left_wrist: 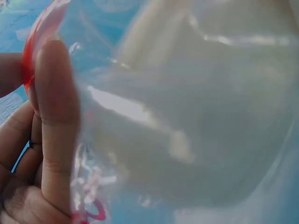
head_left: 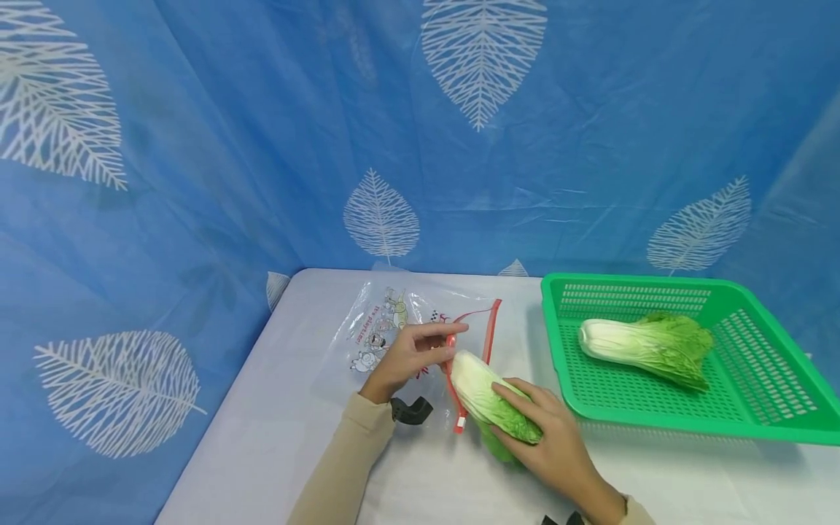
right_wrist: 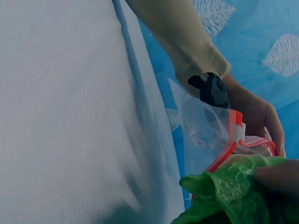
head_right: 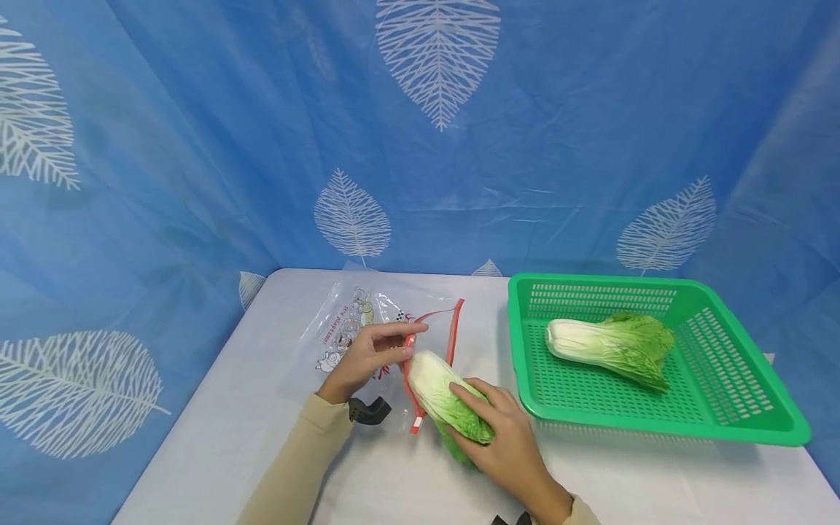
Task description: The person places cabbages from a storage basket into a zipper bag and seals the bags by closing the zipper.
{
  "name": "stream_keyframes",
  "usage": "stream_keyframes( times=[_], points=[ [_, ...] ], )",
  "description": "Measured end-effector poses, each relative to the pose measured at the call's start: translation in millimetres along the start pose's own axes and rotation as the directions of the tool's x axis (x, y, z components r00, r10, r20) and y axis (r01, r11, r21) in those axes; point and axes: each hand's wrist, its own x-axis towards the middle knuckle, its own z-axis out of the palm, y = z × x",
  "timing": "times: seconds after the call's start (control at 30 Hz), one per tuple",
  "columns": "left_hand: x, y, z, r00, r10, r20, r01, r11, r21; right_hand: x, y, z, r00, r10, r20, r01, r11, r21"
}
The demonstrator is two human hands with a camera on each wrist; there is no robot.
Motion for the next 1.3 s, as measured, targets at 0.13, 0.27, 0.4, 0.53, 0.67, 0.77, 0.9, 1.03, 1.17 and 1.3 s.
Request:
stream_keyframes(
  times=[0.13, 0.27, 0.4, 0.53, 0.67, 0.77, 0.9, 1.03, 1.17, 1.3],
  points=[
    [0.5, -1.7, 0.9, 1.0, 0.006, 0.014, -0.005, 1.0, -0.01, 8.0, 1, 2, 0.999, -0.046, 0.022, 0.045, 0.999, 0.017],
    [-0.1, -2.3, 0.9, 1.0, 0.007, 0.006, -0.007, 1.0, -0.028, 18.6, 5, 0, 0.997, -0.07, 0.037, 0.069, 0.997, 0.03],
    [-0.4, -2.0, 1.9, 1.0, 0.01, 0.02, -0.009, 0.998, -0.054, 28.6, 7, -2, 0.991, -0.108, 0.073, 0.104, 0.993, 0.051],
    [0.0, -1.4, 4.0, 1.0, 0.016, 0.025, -0.014, 0.996, -0.085, 37.0, 7, 0, 0.985, -0.092, 0.148, 0.072, 0.989, 0.133],
    [0.3, -2.6, 6.5, 0.999, 0.02, 0.029, -0.017, 0.993, -0.12, 41.9, 9, 6, 0.98, -0.046, 0.192, 0.005, 0.979, 0.206],
    [0.4, -4.3, 8.3, 0.999, 0.019, 0.03, -0.015, 0.992, -0.128, 45.2, 9, 12, 0.982, -0.028, 0.185, -0.018, 0.971, 0.239],
    [1.0, -6.4, 10.1, 0.999, 0.018, 0.027, -0.014, 0.989, -0.146, 50.4, 11, 25, 0.986, -0.034, 0.164, -0.009, 0.966, 0.257],
    [1.6, -9.7, 11.1, 1.0, 0.001, 0.022, 0.003, 0.985, -0.171, 48.7, 14, 39, 0.987, -0.022, 0.159, -0.018, 0.97, 0.244],
    [0.2, -14.6, 9.3, 0.999, -0.034, -0.008, 0.032, 0.989, -0.148, 36.9, 18, 45, 0.98, 0.033, 0.197, -0.084, 0.963, 0.257],
    [-1.5, -15.7, 5.2, 0.998, -0.053, -0.024, 0.049, 0.991, -0.126, 29.4, 15, 40, 0.971, 0.103, 0.217, -0.17, 0.932, 0.32]
  ],
)
